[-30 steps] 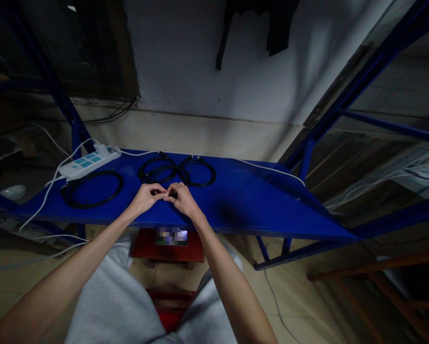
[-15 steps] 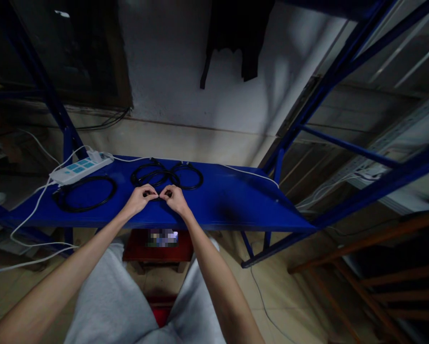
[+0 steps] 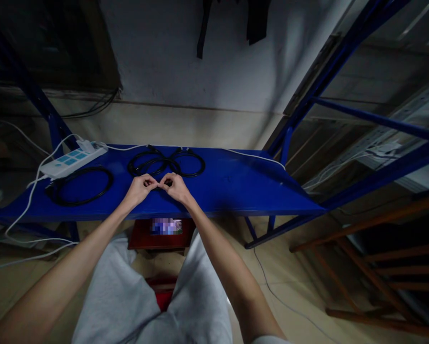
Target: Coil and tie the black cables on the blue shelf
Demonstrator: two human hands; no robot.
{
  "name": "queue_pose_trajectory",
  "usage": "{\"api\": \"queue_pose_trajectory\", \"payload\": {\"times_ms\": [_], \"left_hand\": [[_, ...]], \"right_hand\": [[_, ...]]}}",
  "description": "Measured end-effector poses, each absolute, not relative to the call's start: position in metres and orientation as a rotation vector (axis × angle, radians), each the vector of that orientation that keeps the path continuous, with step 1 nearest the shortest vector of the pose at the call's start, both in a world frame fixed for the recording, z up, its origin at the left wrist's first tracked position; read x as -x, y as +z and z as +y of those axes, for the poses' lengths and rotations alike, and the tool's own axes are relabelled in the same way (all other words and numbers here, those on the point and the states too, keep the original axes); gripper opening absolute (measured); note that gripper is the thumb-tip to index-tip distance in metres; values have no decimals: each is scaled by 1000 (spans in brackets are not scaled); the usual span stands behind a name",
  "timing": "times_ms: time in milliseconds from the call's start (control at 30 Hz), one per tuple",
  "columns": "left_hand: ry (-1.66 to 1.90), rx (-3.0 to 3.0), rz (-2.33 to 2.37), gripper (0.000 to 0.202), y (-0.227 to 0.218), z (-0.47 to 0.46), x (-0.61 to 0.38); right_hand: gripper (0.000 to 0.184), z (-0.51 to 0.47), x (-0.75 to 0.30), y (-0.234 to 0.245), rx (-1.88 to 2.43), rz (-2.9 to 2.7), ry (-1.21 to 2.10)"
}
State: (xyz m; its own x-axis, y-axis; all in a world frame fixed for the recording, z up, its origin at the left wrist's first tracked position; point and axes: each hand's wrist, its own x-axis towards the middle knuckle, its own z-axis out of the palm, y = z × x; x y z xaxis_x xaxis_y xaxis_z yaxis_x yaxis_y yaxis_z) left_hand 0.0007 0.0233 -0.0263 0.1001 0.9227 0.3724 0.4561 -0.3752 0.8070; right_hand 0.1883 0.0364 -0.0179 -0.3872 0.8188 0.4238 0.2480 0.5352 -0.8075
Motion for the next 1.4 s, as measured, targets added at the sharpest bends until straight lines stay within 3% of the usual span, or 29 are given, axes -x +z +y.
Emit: {"api": "queue_pose_trajectory", "payload": {"times_ms": [633,1000,1400], "left_hand": [[1192,-2008,1125,7,-19,12,-9],[1179,-2077,1156,24,-22,17,-3],[1275,-2004,1253,12,-22,18,-1]], "right_hand": [[32,40,-191,-18,821,-1798,838],[24,48,-190,-25,834,-1862,836],[22,48,-187,-26,896,-1978,737]]}}
